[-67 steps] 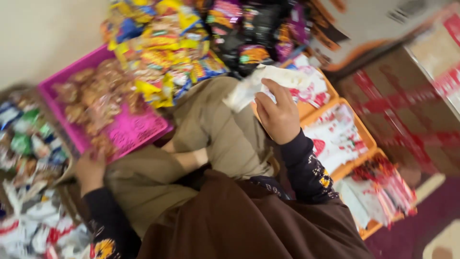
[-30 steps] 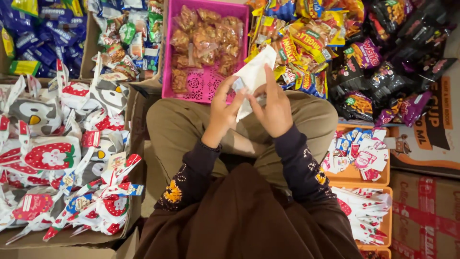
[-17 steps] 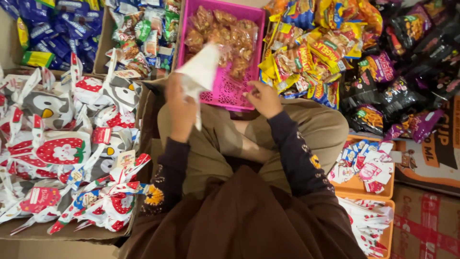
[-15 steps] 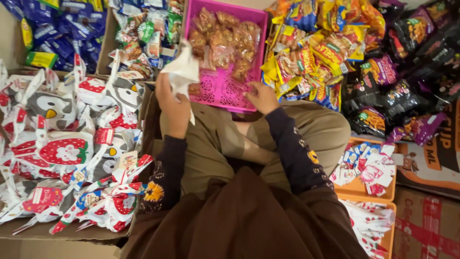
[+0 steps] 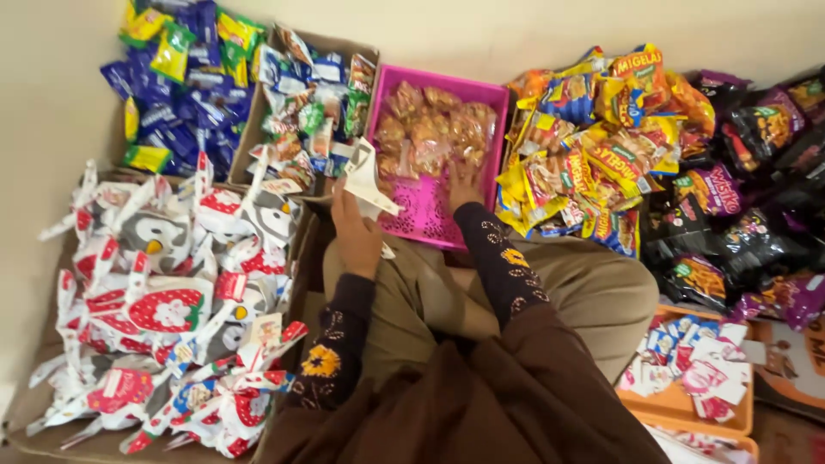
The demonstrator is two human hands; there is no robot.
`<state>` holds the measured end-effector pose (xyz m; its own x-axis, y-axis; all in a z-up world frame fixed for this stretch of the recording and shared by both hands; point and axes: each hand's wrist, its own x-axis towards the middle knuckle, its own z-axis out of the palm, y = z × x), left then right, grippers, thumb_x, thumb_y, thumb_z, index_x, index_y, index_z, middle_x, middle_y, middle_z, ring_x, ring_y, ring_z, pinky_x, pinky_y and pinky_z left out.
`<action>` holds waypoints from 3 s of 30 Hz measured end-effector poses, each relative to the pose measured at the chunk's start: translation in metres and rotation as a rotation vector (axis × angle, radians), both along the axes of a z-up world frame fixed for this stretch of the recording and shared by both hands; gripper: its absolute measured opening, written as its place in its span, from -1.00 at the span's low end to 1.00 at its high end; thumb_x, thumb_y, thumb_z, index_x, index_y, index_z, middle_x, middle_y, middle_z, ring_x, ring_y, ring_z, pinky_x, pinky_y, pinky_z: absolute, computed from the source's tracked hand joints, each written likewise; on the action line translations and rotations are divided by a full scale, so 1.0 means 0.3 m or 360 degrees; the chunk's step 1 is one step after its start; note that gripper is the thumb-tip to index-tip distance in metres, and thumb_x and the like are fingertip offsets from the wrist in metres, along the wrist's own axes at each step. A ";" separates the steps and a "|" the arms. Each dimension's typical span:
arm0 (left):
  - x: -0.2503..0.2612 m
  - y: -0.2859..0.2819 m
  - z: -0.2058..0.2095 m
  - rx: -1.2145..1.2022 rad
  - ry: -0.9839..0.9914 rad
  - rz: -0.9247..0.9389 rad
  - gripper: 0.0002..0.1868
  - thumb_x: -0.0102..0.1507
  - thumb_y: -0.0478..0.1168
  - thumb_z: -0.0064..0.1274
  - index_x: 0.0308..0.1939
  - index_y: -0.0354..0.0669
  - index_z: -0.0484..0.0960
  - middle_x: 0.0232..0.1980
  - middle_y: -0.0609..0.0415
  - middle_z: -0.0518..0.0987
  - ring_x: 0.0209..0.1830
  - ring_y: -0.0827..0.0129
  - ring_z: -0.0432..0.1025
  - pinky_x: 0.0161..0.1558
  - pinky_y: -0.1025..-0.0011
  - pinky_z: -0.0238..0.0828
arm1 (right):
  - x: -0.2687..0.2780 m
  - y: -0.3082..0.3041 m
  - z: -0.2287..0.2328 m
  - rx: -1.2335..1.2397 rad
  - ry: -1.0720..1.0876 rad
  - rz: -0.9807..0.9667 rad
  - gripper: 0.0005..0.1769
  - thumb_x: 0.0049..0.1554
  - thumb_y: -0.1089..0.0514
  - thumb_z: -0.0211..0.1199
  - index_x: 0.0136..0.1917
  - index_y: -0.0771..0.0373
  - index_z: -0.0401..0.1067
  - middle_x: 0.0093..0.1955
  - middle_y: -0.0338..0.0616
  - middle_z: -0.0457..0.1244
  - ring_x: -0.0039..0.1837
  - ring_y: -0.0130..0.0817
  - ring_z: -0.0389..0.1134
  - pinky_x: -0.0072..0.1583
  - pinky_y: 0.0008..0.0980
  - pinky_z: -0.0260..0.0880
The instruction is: Packing various snack packets into small decorative gift bags while sitting on the floor
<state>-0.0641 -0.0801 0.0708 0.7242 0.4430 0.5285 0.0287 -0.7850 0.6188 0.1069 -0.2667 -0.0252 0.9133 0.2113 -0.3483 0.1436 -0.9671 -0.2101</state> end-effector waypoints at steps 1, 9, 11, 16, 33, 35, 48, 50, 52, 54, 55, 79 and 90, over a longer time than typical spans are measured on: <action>0.002 -0.008 0.012 0.0013 -0.0005 -0.0002 -0.10 -0.06 -0.54 -0.14 0.45 -0.37 0.31 0.49 -0.35 0.24 0.46 -0.26 0.20 0.47 0.02 0.16 | -0.027 -0.049 -0.209 0.0013 -0.0005 -0.0002 -0.14 0.36 0.02 -0.01 0.73 -0.27 -0.41 0.75 0.07 -0.51 0.70 0.31 -0.34 0.54 0.26 0.03; 0.046 -0.012 -0.033 -0.0001 -0.0005 -0.0099 -0.18 -0.03 -0.46 -0.11 0.39 -0.45 0.32 0.47 -0.30 0.26 0.44 -0.23 0.24 0.43 0.07 0.21 | 0.004 -0.133 -0.632 -0.0020 -0.0065 0.0211 -0.56 0.31 0.12 -0.10 0.44 0.08 0.28 0.54 -0.04 -0.14 0.30 0.31 0.27 0.21 0.23 0.45; 0.045 -0.018 -0.004 0.0013 -0.0032 -0.0122 -0.17 -0.04 -0.48 -0.11 0.39 -0.47 0.31 0.47 -0.32 0.25 0.45 -0.25 0.22 0.45 0.06 0.18 | 0.010 -0.164 -0.663 0.0119 0.0005 0.0082 -0.58 0.26 -0.01 0.01 0.36 0.00 0.32 0.51 -0.11 -0.08 0.22 0.29 0.36 0.21 0.15 0.48; 0.018 0.014 0.030 -0.0068 -0.0056 -0.0098 -0.15 -0.07 -0.58 -0.12 0.39 -0.49 0.29 0.48 -0.30 0.23 0.47 -0.26 0.19 0.48 0.08 0.15 | -0.240 -0.210 -0.205 0.1610 0.0268 -0.0614 -0.53 0.15 0.06 0.33 0.30 0.22 0.44 0.26 0.21 0.32 0.18 0.20 0.42 0.21 -0.05 0.46; 0.126 -0.208 0.278 -0.0365 -0.0246 -0.0773 -0.09 -0.02 -0.47 -0.08 0.49 -0.35 0.26 0.49 -0.48 0.19 0.55 -0.30 0.06 0.57 0.01 -0.10 | -0.618 -0.357 0.568 0.3209 0.0388 -0.0280 -0.45 0.03 0.36 0.34 0.28 0.32 0.33 0.16 0.22 0.30 0.05 -0.01 0.45 -0.11 -0.24 0.58; 0.105 -0.245 0.333 -0.0349 -0.0267 -0.0875 -0.08 -0.03 -0.51 -0.07 0.49 -0.35 0.24 0.52 -0.45 0.16 0.57 -0.29 0.06 0.58 0.00 -0.09 | -0.563 -0.375 0.565 0.3180 0.0241 -0.0231 -0.46 0.04 0.36 0.34 0.29 0.33 0.30 0.23 0.23 0.29 0.13 0.01 0.44 -0.03 -0.19 0.58; 0.029 -0.397 0.362 -0.0366 -0.0051 -0.1195 0.01 -0.01 -0.58 -0.06 0.57 -0.12 0.17 0.57 -0.15 0.15 0.64 -0.01 0.01 0.61 0.13 -0.11 | -0.544 -0.382 0.730 0.1778 -0.0973 0.0016 -0.39 0.07 0.23 0.57 0.33 0.41 0.43 0.08 0.18 0.21 -0.09 -0.05 0.40 -0.23 -0.27 0.50; -0.008 -0.411 0.457 -0.0331 -0.0079 -0.1233 -0.02 -0.01 -0.63 -0.09 0.54 -0.21 0.18 0.55 -0.23 0.16 0.60 -0.13 0.05 0.58 0.05 -0.06 | -0.549 -0.387 0.731 0.1851 -0.0965 -0.0026 -0.34 0.06 0.25 0.57 0.35 0.39 0.38 0.12 0.15 0.21 -0.06 -0.08 0.40 -0.19 -0.31 0.51; -0.031 -0.425 0.507 -0.0298 -0.0108 -0.1268 -0.05 -0.01 -0.68 -0.12 0.51 -0.29 0.20 0.54 -0.31 0.17 0.56 -0.25 0.09 0.56 -0.03 0.00 | -0.561 -0.384 0.755 0.1922 -0.0954 -0.0066 -0.30 0.05 0.27 0.58 0.37 0.37 0.33 0.17 0.11 0.21 -0.03 -0.11 0.41 -0.15 -0.35 0.52; -0.040 -0.439 0.513 -0.0328 -0.0113 -0.1299 0.04 -0.06 -0.73 -0.13 0.56 -0.26 0.14 0.55 -0.30 0.17 0.58 -0.24 0.08 0.57 -0.03 -0.02 | -0.580 -0.373 0.802 0.1712 -0.1234 -0.0007 -0.46 0.05 0.24 0.59 0.22 0.32 0.40 0.14 -0.03 0.22 -0.02 -0.03 0.41 -0.16 -0.35 0.54; -0.027 -0.447 0.496 -0.0331 -0.0111 -0.1302 0.04 -0.06 -0.73 -0.13 0.56 -0.26 0.14 0.55 -0.30 0.17 0.58 -0.24 0.08 0.57 -0.03 -0.02 | -0.599 -0.361 0.817 0.1709 -0.1234 -0.0012 -0.46 0.05 0.24 0.59 0.22 0.32 0.40 0.14 -0.03 0.22 -0.02 -0.03 0.41 -0.16 -0.35 0.54; -0.052 -0.433 0.456 -0.0455 -0.0314 -0.1564 0.12 -0.07 -0.77 -0.29 0.62 -0.23 0.00 0.61 -0.28 0.06 0.64 -0.16 -0.04 0.60 -0.04 -0.15 | -0.644 -0.337 0.797 0.1186 -0.1601 0.0386 -0.42 0.18 0.43 0.05 0.46 0.28 0.35 0.26 0.01 0.37 0.28 -0.11 0.38 0.55 0.04 -0.24; -0.059 -0.420 0.475 -0.0454 -0.0313 -0.1400 -0.03 0.09 -0.69 -0.10 0.59 -0.26 0.04 0.57 -0.25 0.16 0.61 -0.08 0.06 0.63 0.04 -0.14 | -0.584 -0.371 0.701 0.1922 -0.1385 -0.0274 -0.54 0.13 0.23 0.53 0.11 0.24 0.27 -0.09 -0.17 0.30 -0.09 -0.25 0.40 0.04 -0.24 0.38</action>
<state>-0.0819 -0.2062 0.2132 0.7694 -0.0881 0.6327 -0.6270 -0.2935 0.7216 -0.0683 -0.3779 0.1850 0.7806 -0.1611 0.6039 0.5457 -0.2954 -0.7842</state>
